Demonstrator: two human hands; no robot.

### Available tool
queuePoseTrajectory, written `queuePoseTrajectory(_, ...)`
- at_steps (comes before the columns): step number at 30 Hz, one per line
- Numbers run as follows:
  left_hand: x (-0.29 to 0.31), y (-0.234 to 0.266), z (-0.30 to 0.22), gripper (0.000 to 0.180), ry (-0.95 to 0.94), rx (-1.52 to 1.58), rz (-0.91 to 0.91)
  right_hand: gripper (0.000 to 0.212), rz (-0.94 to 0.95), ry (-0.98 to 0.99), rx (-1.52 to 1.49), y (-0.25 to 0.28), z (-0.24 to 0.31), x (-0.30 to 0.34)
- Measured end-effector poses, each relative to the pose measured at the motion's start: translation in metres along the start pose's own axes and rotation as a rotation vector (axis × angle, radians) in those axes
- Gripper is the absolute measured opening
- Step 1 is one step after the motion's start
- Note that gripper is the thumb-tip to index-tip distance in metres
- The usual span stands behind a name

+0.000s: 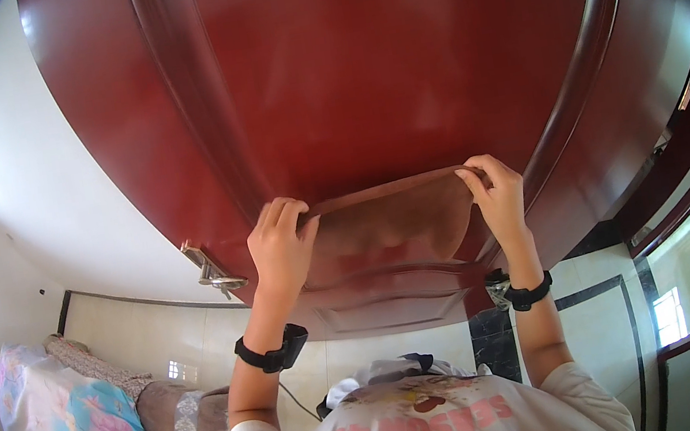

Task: The person cleans bedroom furniture by wiping down a bedside table, a bed headboard, and a wooden door with a cloth.

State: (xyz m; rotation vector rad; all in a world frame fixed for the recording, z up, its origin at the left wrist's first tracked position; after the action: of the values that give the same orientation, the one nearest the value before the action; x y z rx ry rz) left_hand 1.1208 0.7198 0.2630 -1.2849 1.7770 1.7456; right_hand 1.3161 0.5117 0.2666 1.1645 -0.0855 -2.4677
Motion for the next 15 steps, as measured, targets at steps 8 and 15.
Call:
queuePoseTrajectory(8, 0.013, 0.004, -0.002, 0.011, -0.033, 0.016, 0.029, 0.009, 0.009, 0.107, 0.008, -0.003, 0.014, 0.003)
queuePoseTrajectory(15, 0.019, 0.002, 0.003, 0.01, 0.076, 0.207, 0.15, 0.009, -0.004, 0.199, 0.026, 0.005, 0.022, -0.003)
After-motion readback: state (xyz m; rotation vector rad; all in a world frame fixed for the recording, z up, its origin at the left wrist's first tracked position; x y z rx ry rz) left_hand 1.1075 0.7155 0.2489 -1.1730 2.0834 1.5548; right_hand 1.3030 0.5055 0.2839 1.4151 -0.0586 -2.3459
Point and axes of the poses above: each hand's wrist, its own x-axis away from the middle knuckle, its own y-axis out of the back of the hand, z = x × y, the point moved 1 cm from there along -x, towards the middle knuckle, and after that the axes turned 15 degrees about -x, right-handed, at the moved point
